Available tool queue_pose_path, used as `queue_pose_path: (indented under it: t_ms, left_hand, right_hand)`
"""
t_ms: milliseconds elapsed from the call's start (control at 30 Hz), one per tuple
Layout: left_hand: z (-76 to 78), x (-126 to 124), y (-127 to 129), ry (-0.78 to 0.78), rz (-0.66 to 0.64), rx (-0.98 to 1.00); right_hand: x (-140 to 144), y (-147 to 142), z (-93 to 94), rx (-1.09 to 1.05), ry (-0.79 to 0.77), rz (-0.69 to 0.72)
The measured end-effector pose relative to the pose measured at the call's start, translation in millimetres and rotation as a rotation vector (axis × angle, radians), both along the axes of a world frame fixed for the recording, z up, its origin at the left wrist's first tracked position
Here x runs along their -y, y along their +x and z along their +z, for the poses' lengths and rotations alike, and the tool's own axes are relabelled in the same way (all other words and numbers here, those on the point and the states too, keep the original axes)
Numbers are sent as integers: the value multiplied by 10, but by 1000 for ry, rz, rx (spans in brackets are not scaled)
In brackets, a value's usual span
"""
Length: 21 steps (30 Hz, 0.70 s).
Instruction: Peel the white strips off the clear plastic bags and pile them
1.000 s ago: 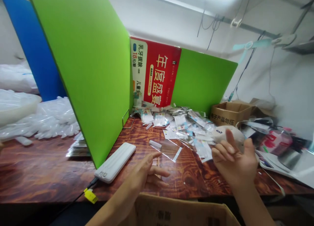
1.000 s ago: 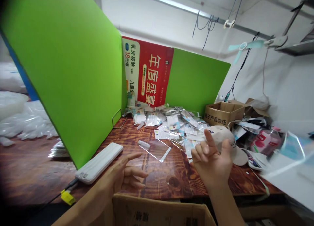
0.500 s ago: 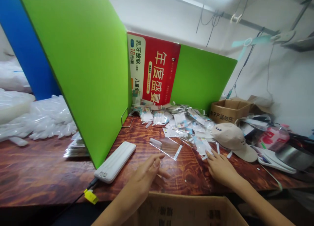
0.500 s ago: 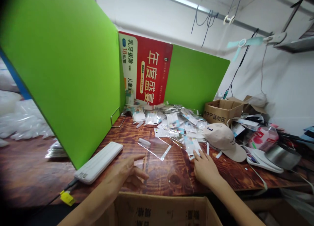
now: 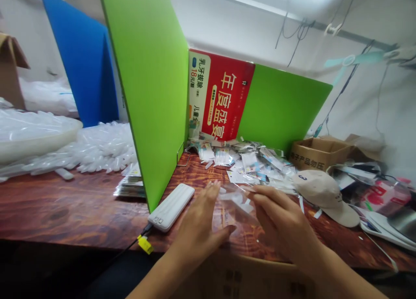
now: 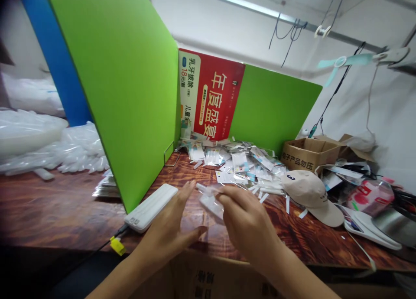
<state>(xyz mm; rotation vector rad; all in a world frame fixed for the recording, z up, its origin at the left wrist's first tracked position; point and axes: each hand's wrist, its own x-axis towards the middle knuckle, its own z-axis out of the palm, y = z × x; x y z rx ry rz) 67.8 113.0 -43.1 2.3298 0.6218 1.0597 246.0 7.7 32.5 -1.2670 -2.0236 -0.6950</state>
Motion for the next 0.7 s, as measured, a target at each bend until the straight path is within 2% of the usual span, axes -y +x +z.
queue_pose_path:
  t_ms: [67,167,267,367,433,533,600,700]
  left_hand:
    - [13,6,-16,-59,-71,1]
    - [55,37,-36,-143,-228,-3]
    - [90,82,-35,-64,-336,-59]
    - [80,108,-4,22,-432,-48]
    - [47,92,18,30,-394,30]
    - [-12,21,22,133,-163,125]
    - [-34,-27,7,312,-29,144]
    - [-21,-53,-12,574,61,144]
  right_hand:
    - [71,-174,-2,13,26,100]
    - [177,-253,-4,65,-51,229]
    - [272,-229,-14,91,-104,271]
    - [382,-206,-39,108,-55,214]
    - [466,-207,-50,83,64,108]
    - [550,-231,-45,83,206,13]
    - [547,-256,-42,114,170,39]
    - [474,-287,-74,142,33,47]
